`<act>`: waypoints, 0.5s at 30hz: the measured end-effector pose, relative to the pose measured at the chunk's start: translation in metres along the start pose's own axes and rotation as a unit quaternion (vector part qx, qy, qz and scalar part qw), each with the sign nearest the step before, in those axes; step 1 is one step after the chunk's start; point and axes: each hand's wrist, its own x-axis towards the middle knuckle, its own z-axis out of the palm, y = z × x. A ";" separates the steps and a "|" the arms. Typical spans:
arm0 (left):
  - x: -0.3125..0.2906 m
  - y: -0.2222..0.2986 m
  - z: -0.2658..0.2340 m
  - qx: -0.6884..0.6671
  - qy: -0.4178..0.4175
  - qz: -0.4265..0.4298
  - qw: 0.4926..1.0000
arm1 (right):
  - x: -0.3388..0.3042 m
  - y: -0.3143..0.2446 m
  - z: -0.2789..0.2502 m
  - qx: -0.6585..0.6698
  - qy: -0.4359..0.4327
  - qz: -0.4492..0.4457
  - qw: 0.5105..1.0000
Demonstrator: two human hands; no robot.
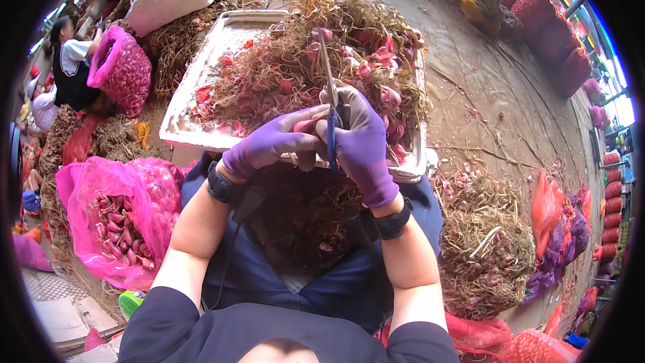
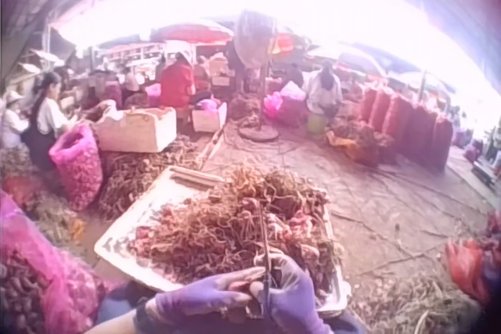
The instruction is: The person picks up shallots, trims the roots and stems using shears, and drops the cleaned shallots into a pink mesh bag. They repeat this process, occasionally moving debris aside on the tray to reach more shallots.
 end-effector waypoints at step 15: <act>-0.068 0.079 -0.010 0.383 0.376 0.010 0.843 | 0.026 0.006 -0.034 -0.058 0.123 -0.126 0.983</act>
